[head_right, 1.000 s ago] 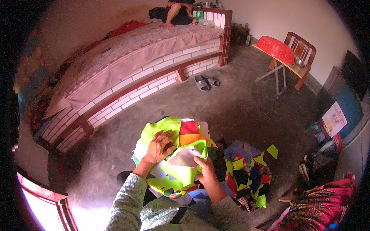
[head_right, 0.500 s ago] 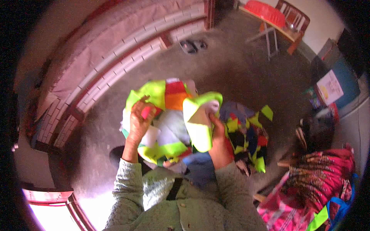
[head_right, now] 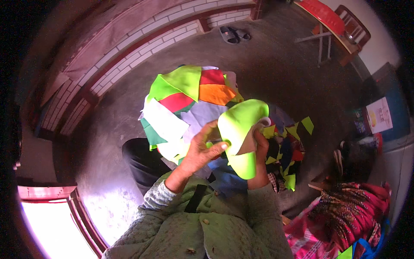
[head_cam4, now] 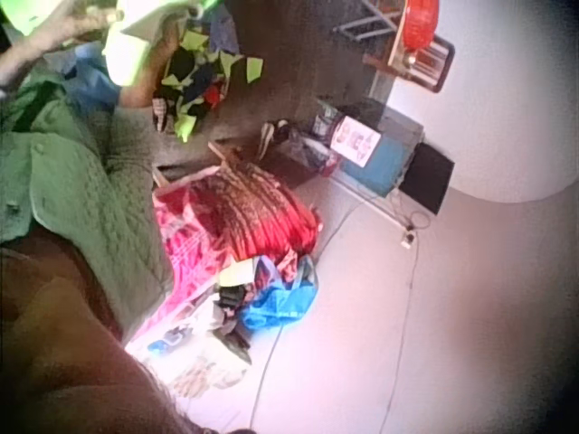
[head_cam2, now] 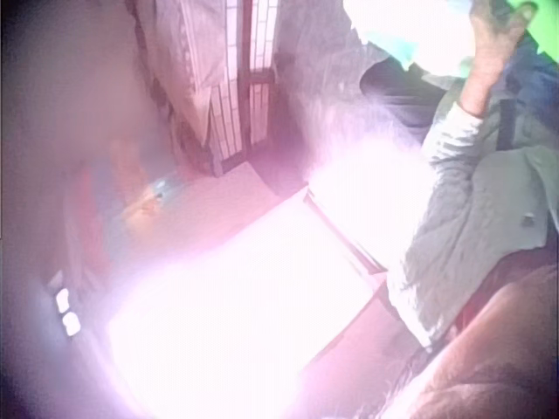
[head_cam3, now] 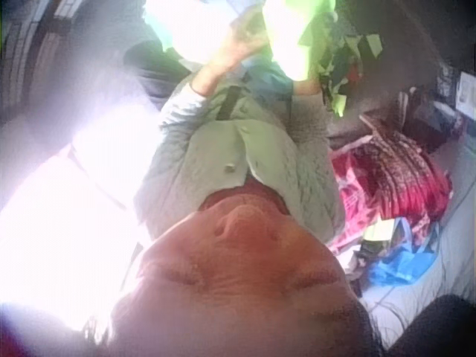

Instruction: The person sits on the floor and sorts through a pile of colorful fabric pieces, picking up individual pieces, folding them, and placing them back into the pile. The person handles red, green, white, and blue fabric pieces repeatedly.

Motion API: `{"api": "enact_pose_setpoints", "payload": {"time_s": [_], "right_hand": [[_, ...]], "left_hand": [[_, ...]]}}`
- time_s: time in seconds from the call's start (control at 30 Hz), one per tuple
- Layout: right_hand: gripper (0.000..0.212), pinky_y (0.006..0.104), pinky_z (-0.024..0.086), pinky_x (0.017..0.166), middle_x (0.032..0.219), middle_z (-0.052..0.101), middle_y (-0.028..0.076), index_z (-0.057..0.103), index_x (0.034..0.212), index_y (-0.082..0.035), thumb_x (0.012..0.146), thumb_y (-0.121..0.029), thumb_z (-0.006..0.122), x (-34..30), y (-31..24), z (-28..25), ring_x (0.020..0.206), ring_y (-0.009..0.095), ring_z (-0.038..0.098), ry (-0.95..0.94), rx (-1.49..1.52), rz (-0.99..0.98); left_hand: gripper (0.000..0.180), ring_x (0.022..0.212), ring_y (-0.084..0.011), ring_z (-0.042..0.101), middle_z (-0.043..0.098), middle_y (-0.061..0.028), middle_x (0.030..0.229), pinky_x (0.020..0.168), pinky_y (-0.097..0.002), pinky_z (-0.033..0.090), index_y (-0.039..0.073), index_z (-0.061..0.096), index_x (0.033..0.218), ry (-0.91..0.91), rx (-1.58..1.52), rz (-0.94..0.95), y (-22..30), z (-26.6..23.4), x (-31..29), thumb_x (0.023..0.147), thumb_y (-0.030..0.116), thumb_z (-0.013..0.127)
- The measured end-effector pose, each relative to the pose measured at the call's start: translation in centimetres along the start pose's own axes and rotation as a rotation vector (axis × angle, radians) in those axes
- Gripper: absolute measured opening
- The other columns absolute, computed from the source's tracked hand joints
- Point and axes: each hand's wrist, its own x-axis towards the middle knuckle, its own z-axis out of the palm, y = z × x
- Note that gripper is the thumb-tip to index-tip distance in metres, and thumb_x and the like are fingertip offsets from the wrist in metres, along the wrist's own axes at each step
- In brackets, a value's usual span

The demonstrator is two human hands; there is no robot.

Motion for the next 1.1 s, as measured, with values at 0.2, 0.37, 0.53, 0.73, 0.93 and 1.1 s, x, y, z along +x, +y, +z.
{"api": "enact_pose_setpoints", "payload": {"time_s": [0.2, 0.37, 0.53, 0.73, 0.93, 1.1], "right_hand": [[0.046, 0.0391, 0.040, 0.100, 0.128, 0.051, 0.010, 0.042, 0.132, -0.005, 0.096, -0.032, 0.045, -0.9, 0.5, 0.6, 0.117, 0.025, 0.051, 0.153, -0.068, -0.012], [0.048, 0.0417, 0.039, 0.101, 0.131, 0.049, 0.012, 0.040, 0.134, -0.004, 0.094, -0.028, 0.050, -1.8, -0.7, -1.4, 0.120, 0.027, 0.049, 0.407, -0.340, -0.043], [0.046, 0.0436, 0.044, 0.096, 0.128, 0.051, 0.013, 0.042, 0.132, -0.004, 0.092, -0.023, 0.054, -2.2, -0.9, -2.3, 0.116, 0.029, 0.052, 0.421, -0.471, -0.045], [0.047, 0.0410, 0.047, 0.092, 0.123, 0.054, 0.011, 0.046, 0.129, -0.004, 0.091, -0.028, 0.058, -3.3, -0.9, -3.3, 0.110, 0.025, 0.056, 0.609, -0.469, -0.110], [0.049, 0.0393, 0.048, 0.090, 0.123, 0.053, 0.011, 0.045, 0.129, -0.004, 0.092, -0.033, 0.057, -3.6, -0.4, -3.6, 0.109, 0.024, 0.056, 0.595, -0.469, -0.107], [0.047, 0.0399, 0.045, 0.093, 0.124, 0.053, 0.011, 0.043, 0.130, -0.004, 0.094, -0.033, 0.051, -3.8, -0.1, -4.5, 0.110, 0.026, 0.055, 0.588, -0.407, -0.128]], "left_hand": [[0.021, 0.075, -0.0043, 0.050, 0.061, -0.0001, 0.079, 0.068, -0.0218, 0.045, -0.002, 0.061, 0.094, 0.130, -0.112, -0.141, -0.1, 0.1, -0.6, 0.084, 0.014, 0.070], [0.015, 0.061, -0.0031, 0.050, 0.060, 0.0023, 0.072, 0.052, -0.0196, 0.041, 0.003, 0.061, 0.088, 0.167, -0.110, -0.125, -0.9, -0.8, -1.0, 0.088, 0.017, 0.066], [0.021, 0.066, -0.0025, 0.045, 0.055, 0.0064, 0.071, 0.060, -0.0191, 0.037, 0.003, 0.063, 0.085, 0.179, -0.257, -0.189, -1.0, -1.3, -0.9, 0.090, 0.023, 0.063], [0.033, 0.060, -0.0042, 0.048, 0.054, 0.0006, 0.064, 0.053, -0.0205, 0.041, 0.002, 0.059, 0.079, 0.182, 0.047, -0.179, -1.6, -1.1, -0.9, 0.094, 0.032, 0.057], [0.033, 0.050, -0.0085, 0.057, 0.056, -0.0037, 0.059, 0.041, -0.0234, 0.046, 0.000, 0.061, 0.082, 0.236, 0.235, -0.116, -0.2, -0.5, -0.8, 0.093, 0.030, 0.057], [0.028, 0.050, -0.0097, 0.058, 0.059, -0.0048, 0.060, 0.041, -0.0235, 0.046, -0.002, 0.064, 0.089, 0.265, 0.282, -0.073, -0.3, -0.3, -0.9, 0.092, 0.026, 0.059]]}}
